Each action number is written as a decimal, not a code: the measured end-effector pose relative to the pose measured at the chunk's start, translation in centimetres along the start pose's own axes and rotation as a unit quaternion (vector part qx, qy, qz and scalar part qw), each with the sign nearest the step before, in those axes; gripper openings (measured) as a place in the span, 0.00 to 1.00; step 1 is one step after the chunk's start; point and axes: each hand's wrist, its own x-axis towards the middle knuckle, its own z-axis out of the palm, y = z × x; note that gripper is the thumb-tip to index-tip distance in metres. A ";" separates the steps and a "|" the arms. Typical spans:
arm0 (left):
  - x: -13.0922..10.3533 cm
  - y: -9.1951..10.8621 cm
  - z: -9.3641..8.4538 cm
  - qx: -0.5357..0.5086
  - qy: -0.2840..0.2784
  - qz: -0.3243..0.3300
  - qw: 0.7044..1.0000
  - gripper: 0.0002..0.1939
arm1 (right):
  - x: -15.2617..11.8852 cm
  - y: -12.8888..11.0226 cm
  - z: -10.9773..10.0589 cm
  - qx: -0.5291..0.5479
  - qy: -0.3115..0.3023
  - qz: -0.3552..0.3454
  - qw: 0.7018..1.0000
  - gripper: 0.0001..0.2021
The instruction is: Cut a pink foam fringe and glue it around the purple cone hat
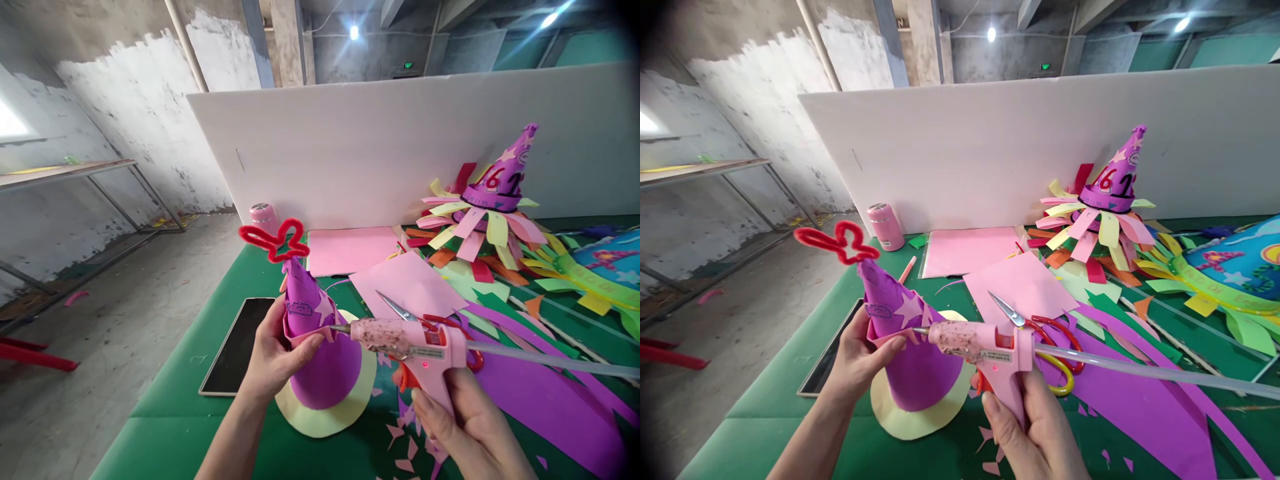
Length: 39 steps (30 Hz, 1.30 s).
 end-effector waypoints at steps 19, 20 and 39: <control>-0.1 -0.3 -0.2 0.012 0.004 -0.001 1.000 0.20 | -0.7 -1.6 1.2 0.024 0.065 -0.003 0.998 0.31; -0.1 -0.2 -0.2 0.012 0.003 -0.001 1.000 0.20 | -0.6 -1.5 1.1 0.024 0.063 -0.007 0.998 0.30; -0.1 -0.1 -0.2 0.012 -0.002 0.021 1.000 0.19 | -0.3 -0.8 0.6 0.012 0.035 -0.019 0.999 0.27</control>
